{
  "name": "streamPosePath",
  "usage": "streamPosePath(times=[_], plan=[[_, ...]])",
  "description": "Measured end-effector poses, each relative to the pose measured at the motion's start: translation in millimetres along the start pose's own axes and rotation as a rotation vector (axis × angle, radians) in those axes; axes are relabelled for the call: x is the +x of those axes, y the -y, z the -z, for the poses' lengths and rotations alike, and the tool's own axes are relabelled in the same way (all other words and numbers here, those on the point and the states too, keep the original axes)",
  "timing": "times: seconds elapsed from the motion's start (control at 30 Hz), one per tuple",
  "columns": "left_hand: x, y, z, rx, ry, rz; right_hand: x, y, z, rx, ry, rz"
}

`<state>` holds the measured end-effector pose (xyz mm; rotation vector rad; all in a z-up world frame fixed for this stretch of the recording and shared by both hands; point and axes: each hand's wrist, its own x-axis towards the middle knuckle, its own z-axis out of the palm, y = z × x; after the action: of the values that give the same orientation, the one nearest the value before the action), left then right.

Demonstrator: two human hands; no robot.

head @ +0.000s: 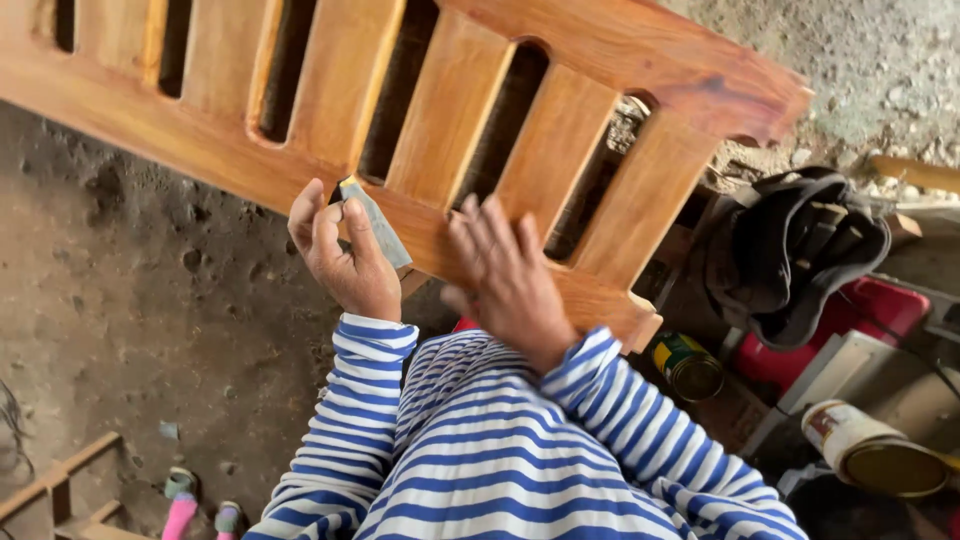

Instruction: The person sands a wooden headboard with a sanding block, smoothing the surface and edges of the slats and frame. The person repositions the headboard to access different sides and continues sanding the entire piece.

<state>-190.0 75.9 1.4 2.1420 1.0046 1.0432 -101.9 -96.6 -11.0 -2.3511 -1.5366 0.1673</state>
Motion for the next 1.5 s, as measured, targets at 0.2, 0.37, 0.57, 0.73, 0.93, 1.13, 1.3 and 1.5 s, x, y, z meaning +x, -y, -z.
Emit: streamPosePath(times=[0.2,0.37,0.57,0.73,0.93,1.13,1.3,1.5], plan=[[12.0,-16.9,-12.3,0.033,0.176,-0.299,-122.7,-20.4,5.5,0.171,0.068,0.176],[15.8,-21.2,-7.3,0.088,0.276,-0.529,-207.1,-58.5,38.8,0.264,-0.114,-0.129],[-8.0,-8.7,-5.5,0.13,0.455,-0.716,-245.4,-96.6,34.2,-0.111,-0.392,-0.573],[-39.7,-18.4,-8.9,0.091,0.511,-0.802,-187.4,-79.3,49.9,0.654,-0.547,-0.888],[-135.5,-65.8,-73.9,-0.253,0.593,-0.912,-181.7,-68.6,-1.9,0.73,-0.442,-0.917],[-117.3,-88.7,-74.7,-0.398,0.615,-0.769,-174.1,-49.8,44.8,0.192,-0.553,-0.64],[-17.1,-48.1,-23.1,0.088,0.243,-0.605,-105.6,7.3,19.4,0.313,-0.334,-0.227],[22.9,5.7,6.5,0.372,0.219,-0.634,-67.7,32.0,1.7,0.188,0.018,-0.043]])
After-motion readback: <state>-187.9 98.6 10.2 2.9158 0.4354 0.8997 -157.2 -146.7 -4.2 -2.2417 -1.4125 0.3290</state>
